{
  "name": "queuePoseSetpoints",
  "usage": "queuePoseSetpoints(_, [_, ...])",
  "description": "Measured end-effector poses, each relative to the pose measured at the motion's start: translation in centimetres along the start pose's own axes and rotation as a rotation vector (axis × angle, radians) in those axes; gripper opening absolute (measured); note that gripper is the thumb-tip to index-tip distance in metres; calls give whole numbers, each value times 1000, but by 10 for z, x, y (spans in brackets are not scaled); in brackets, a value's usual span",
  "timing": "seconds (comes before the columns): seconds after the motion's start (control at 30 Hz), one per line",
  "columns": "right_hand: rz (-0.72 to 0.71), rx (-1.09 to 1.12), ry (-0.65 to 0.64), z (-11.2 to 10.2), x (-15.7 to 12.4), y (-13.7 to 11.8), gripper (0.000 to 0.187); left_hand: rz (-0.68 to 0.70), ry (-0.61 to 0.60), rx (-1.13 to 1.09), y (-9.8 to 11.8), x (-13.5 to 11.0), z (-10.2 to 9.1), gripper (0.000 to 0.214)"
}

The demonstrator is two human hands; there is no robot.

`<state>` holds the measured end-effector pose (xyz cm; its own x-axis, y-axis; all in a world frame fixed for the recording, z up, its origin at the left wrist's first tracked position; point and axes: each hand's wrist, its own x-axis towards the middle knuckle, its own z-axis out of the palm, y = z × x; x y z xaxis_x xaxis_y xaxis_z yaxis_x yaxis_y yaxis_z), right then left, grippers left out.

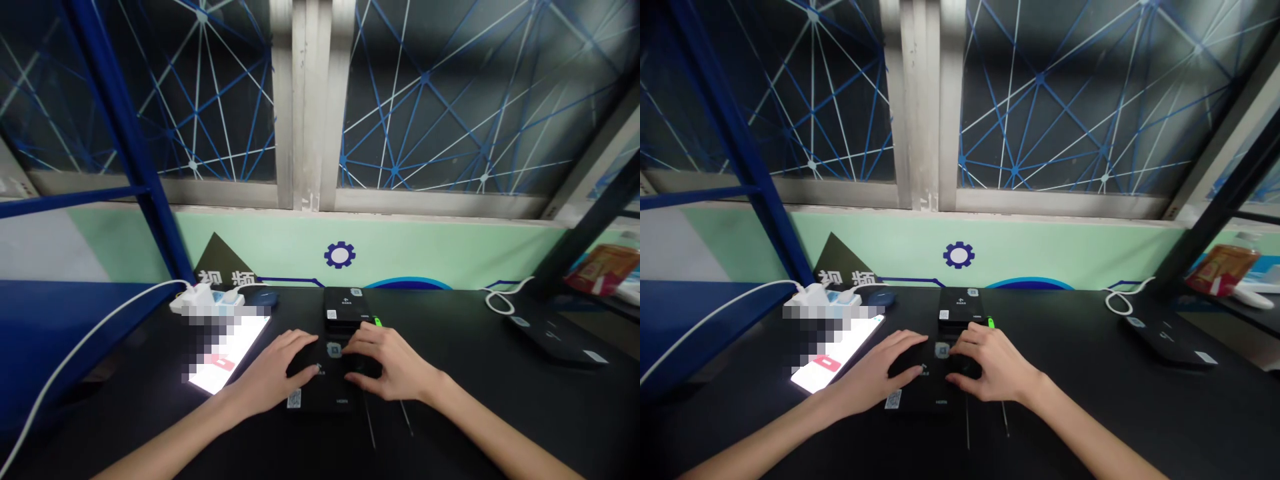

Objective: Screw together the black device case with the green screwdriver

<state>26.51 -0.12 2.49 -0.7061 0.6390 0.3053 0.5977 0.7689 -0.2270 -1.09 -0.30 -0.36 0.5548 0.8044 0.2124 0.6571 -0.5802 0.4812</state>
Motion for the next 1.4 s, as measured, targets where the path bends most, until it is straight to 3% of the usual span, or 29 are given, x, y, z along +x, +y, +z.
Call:
queuePoseSetpoints(0.07, [34, -28, 40, 0, 0, 2, 23, -8, 27, 15, 2, -1, 1, 42])
queuePoseSetpoints(0.2, [147, -112, 82, 1, 1, 5, 20, 9, 149, 133, 0, -2, 4, 37])
queuePoseSetpoints(0.33, [391, -253, 133, 1, 2, 11, 29, -29, 240, 220, -1, -2, 1, 31])
queuePoseSetpoints(0.43, [563, -348, 155, -4, 2, 20, 28, -129, 208, 230, -1, 0, -3, 30])
queuePoseSetpoints(0.53, [686, -383, 136, -10, 2, 28, 10, -220, 100, 167, -4, 1, -4, 33])
queuePoseSetpoints(0.63, [778, -419, 75, -11, 2, 32, 25, -247, 50, 26, -6, 1, -3, 37])
queuePoseSetpoints(0.83, [759, -405, -72, -4, -1, 35, 39, -295, -72, -297, -2, 2, -7, 47])
queuePoseSetpoints(1.07, [740, -346, -107, -5, -1, 34, 31, -229, -58, -302, 2, 3, -8, 46])
queuePoseSetpoints(1.27, [723, -367, -73, -4, -2, 34, 29, -231, -79, -307, -2, 4, -8, 49])
queuePoseSetpoints(1.4, [680, -369, 85, -7, -2, 35, 27, -227, -61, -229, -5, 4, -5, 45])
